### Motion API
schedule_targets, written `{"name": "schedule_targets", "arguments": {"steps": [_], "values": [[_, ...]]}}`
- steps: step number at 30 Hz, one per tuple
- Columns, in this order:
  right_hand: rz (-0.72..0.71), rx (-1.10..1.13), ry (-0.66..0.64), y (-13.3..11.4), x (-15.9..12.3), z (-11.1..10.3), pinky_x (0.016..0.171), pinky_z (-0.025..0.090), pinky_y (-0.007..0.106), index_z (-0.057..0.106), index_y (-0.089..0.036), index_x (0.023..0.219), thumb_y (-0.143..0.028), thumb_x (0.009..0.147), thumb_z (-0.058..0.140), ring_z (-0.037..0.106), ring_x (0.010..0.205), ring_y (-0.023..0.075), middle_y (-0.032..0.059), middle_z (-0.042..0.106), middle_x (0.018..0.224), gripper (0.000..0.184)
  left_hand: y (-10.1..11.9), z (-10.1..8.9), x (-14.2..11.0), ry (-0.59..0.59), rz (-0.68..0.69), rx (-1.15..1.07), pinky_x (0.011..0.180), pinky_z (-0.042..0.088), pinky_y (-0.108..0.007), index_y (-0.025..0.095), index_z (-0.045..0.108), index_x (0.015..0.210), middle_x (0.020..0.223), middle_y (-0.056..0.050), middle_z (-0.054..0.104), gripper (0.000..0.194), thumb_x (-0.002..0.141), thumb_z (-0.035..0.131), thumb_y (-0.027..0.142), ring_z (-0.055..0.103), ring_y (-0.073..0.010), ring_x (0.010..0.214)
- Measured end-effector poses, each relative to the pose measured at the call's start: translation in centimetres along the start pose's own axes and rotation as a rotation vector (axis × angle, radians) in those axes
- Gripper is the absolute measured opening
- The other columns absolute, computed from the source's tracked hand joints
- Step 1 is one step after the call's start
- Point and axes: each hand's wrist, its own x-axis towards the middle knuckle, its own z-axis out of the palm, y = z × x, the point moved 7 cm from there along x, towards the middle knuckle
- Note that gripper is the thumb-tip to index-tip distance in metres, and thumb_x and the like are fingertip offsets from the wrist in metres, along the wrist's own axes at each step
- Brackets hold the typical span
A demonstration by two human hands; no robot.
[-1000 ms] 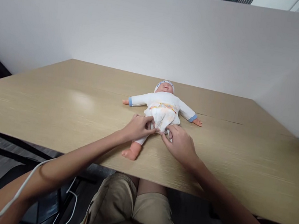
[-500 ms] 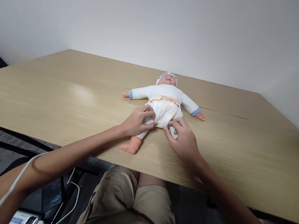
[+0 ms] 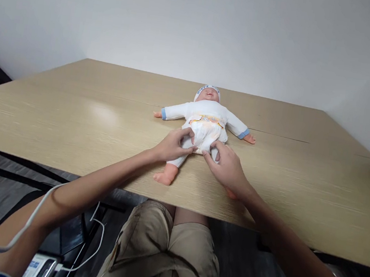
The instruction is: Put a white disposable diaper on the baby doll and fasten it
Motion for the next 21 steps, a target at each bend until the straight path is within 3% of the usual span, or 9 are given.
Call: {"name": "schedule_targets", "arguments": {"steps": [6, 12, 16, 19, 21], "values": [[0.1, 0.182, 0.108, 0.9, 0.0, -0.6, 0.069, 0.041, 0.033, 0.056, -0.026, 0.103, -0.041, 0.094, 0.069, 0.059, 0.062, 0.0187, 0.0028, 0.077, 0.097, 0.022, -1.2, 0.5, 0.1, 0.066, -0.08, -0.18, 0.074, 0.041, -0.03, 0.023, 0.052, 0.096, 0.082, 0.004, 0.057, 0.038, 0.083, 0.081, 0.044, 0.05, -0.0165, 0.075], [0.148, 0.199, 0.161, 1.5, -0.3, -1.5, 0.072, 0.045, 0.034, 0.06, -0.026, 0.105, -0.045, 0.093, 0.076, 0.069, 0.067, 0.0209, 0.0014, 0.085, 0.097, 0.027, -2.2, 0.3, -0.8, 0.222, -0.203, -0.256, 0.086, 0.05, -0.034, 0.021, 0.057, 0.103, 0.095, -0.001, 0.069, 0.048, 0.074, 0.091, 0.039, 0.065, -0.0201, 0.088], [0.146, 0.136, 0.125, 0.8, -0.2, -2.0, 0.076, 0.046, 0.036, 0.074, -0.026, 0.098, -0.045, 0.097, 0.072, 0.074, 0.076, 0.0249, 0.0034, 0.086, 0.097, 0.019, -1.7, 0.5, -0.7, 0.11, -0.238, -0.221, 0.087, 0.05, -0.036, 0.019, 0.07, 0.102, 0.095, -0.003, 0.074, 0.039, 0.079, 0.087, 0.045, 0.068, -0.0231, 0.092], [0.146, 0.132, 0.11, 0.5, 0.0, -2.1, 0.077, 0.047, 0.036, 0.08, -0.025, 0.097, -0.047, 0.098, 0.068, 0.074, 0.08, 0.026, 0.0049, 0.086, 0.095, 0.024, -1.5, 0.3, -0.1, -0.014, -0.315, -0.213, 0.083, 0.05, -0.036, 0.018, 0.074, 0.09, 0.088, -0.004, 0.074, 0.037, 0.08, 0.085, 0.052, 0.067, -0.0249, 0.089], [0.16, 0.16, 0.086, 0.6, 0.2, -1.9, 0.076, 0.047, 0.035, 0.081, -0.024, 0.095, -0.05, 0.097, 0.068, 0.071, 0.077, 0.0246, 0.0056, 0.085, 0.094, 0.029, -1.3, -0.4, 0.3, -0.034, -0.364, -0.24, 0.081, 0.051, -0.037, 0.019, 0.076, 0.09, 0.088, -0.005, 0.076, 0.04, 0.076, 0.088, 0.054, 0.068, -0.0261, 0.09]]}}
